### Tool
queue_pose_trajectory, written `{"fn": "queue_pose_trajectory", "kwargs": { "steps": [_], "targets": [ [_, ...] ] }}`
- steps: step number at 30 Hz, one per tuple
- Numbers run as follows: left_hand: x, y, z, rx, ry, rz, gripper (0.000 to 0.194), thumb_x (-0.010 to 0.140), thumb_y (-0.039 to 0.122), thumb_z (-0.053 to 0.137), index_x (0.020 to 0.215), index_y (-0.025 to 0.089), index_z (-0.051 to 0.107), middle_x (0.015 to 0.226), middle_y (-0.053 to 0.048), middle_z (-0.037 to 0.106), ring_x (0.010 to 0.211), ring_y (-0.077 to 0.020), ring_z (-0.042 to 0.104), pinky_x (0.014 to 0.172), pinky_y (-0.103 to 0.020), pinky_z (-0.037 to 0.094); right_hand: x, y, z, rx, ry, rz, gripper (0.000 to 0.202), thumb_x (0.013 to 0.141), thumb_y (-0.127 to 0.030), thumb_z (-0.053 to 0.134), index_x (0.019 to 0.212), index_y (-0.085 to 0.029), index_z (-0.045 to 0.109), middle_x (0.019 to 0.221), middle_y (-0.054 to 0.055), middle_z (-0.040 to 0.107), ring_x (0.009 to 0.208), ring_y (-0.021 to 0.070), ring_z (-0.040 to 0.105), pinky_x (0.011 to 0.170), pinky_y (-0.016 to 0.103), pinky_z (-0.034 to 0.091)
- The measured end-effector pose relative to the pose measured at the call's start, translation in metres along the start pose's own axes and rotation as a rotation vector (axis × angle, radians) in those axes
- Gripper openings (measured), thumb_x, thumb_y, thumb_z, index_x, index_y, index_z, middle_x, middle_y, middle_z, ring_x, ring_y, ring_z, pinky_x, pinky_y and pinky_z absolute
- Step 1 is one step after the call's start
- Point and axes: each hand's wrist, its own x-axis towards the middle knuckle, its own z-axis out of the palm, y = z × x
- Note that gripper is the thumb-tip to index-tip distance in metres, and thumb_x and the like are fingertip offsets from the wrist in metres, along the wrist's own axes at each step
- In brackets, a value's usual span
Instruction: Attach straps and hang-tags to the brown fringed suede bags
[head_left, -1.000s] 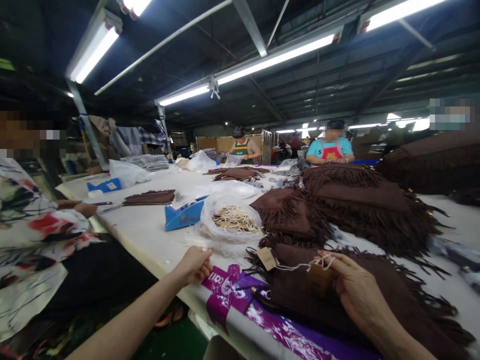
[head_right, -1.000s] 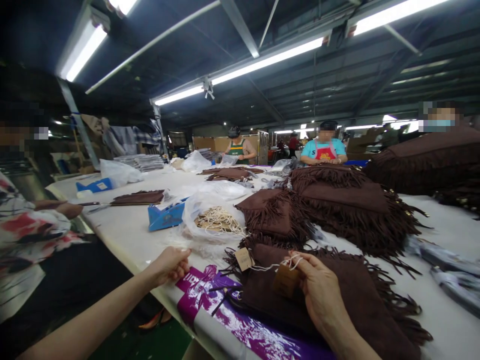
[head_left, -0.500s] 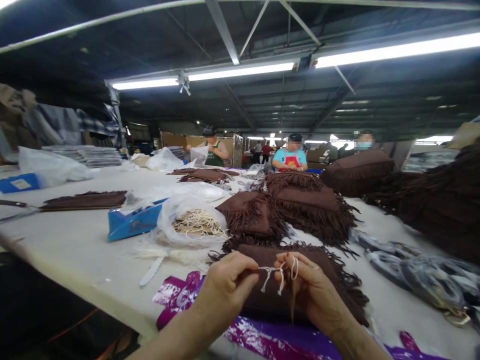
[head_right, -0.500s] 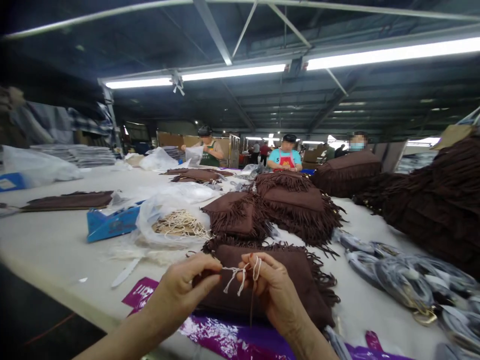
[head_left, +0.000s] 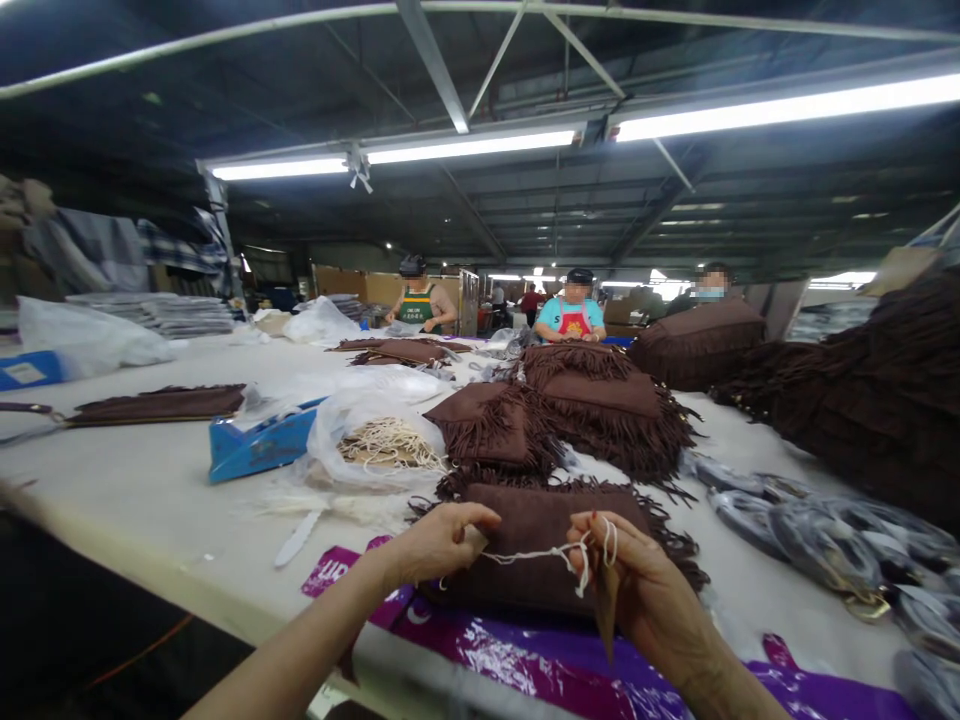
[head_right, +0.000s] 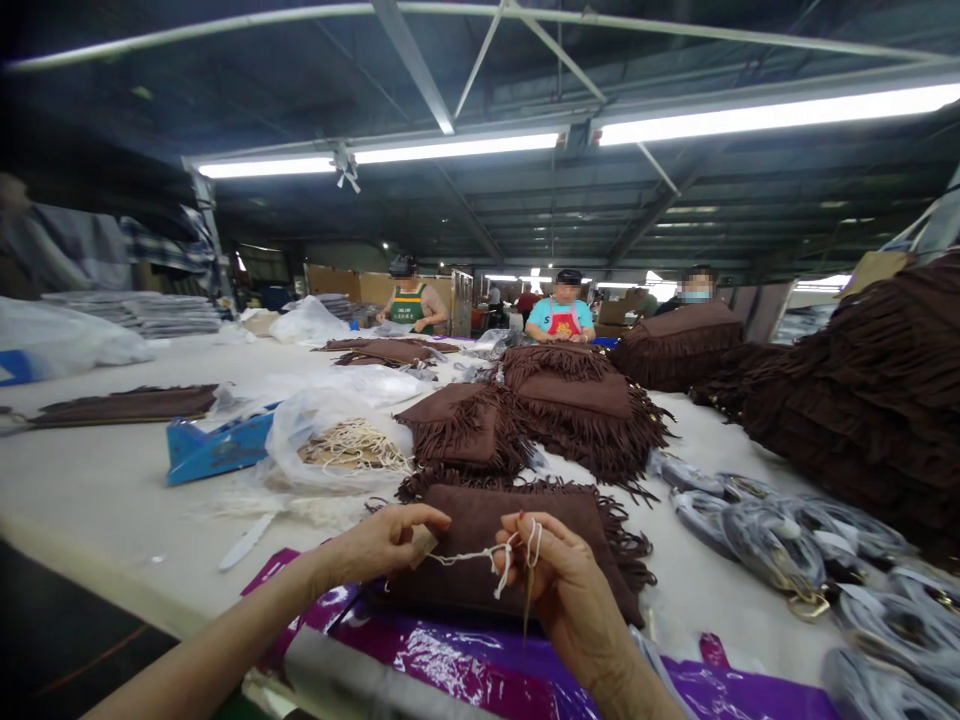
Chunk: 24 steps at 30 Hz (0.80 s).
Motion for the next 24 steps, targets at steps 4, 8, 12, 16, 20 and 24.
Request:
{"fn": "queue_pose_trajectory", "kwargs": {
  "steps": [4,8,12,16,20,24],
  "targets": [
    [0.001,-0.019,0.0,0.215,0.02,0.147,0.034,0.063,0.01,0.053,0.092,0.02,0.067,0.092,-0.003,0.061,0.088,-0.0179,0.055,0.081,-0.025,0.04,0.0,0.002,-0.006,0.022,0.026,0.017,0.03,0.049,-0.032,0.083,0.069,-0.013,0.07,0.061,0.003,0.065,0.05,0.0107,0.058,0.046,0.017,0.045],
    [0.004,-0.021,0.001,0.237,0.053,0.093,0.017,0.062,0.011,0.058,0.074,0.021,0.067,0.08,0.0,0.058,0.078,-0.0154,0.054,0.073,-0.022,0.04,0.002,-0.001,-0.012,0.086,0.099,0.016,0.033,0.046,-0.03,0.085,0.07,-0.014,0.069,0.061,0.001,0.064,0.048,0.0088,0.058,0.048,0.016,0.049],
    [0.01,-0.018,-0.012,0.232,0.163,0.019,0.011,0.061,0.01,0.056,0.06,0.019,0.062,0.067,0.002,0.056,0.066,-0.0127,0.052,0.062,-0.02,0.038,0.003,-0.008,-0.021,0.105,0.187,-0.012,0.035,0.043,-0.03,0.086,0.068,-0.015,0.068,0.058,0.0,0.064,0.046,0.0084,0.057,0.046,0.015,0.049],
    [0.028,-0.019,-0.051,0.272,0.419,-0.12,0.01,0.067,0.016,0.053,0.061,0.018,0.06,0.058,0.001,0.057,0.059,-0.0136,0.052,0.058,-0.021,0.037,0.003,-0.009,-0.029,0.087,0.208,0.005,0.032,0.046,-0.029,0.084,0.069,-0.015,0.068,0.061,0.002,0.066,0.048,0.0105,0.059,0.048,0.016,0.051],
    [0.046,-0.031,-0.099,0.393,0.677,-0.263,0.015,0.073,0.016,0.045,0.069,0.016,0.06,0.062,-0.004,0.059,0.064,-0.017,0.055,0.06,-0.024,0.037,0.002,-0.007,-0.027,0.149,0.269,0.071,0.035,0.037,-0.024,0.087,0.065,-0.013,0.068,0.057,0.003,0.065,0.045,0.011,0.059,0.044,0.017,0.051],
    [0.046,-0.047,-0.126,0.534,0.693,-0.309,0.017,0.067,0.005,0.046,0.067,0.015,0.06,0.071,-0.007,0.061,0.073,-0.019,0.057,0.066,-0.024,0.038,0.0,-0.003,-0.028,0.185,0.299,0.095,0.035,0.036,-0.021,0.088,0.065,-0.013,0.069,0.06,0.003,0.067,0.048,0.0112,0.061,0.047,0.017,0.052]
  ]
}}
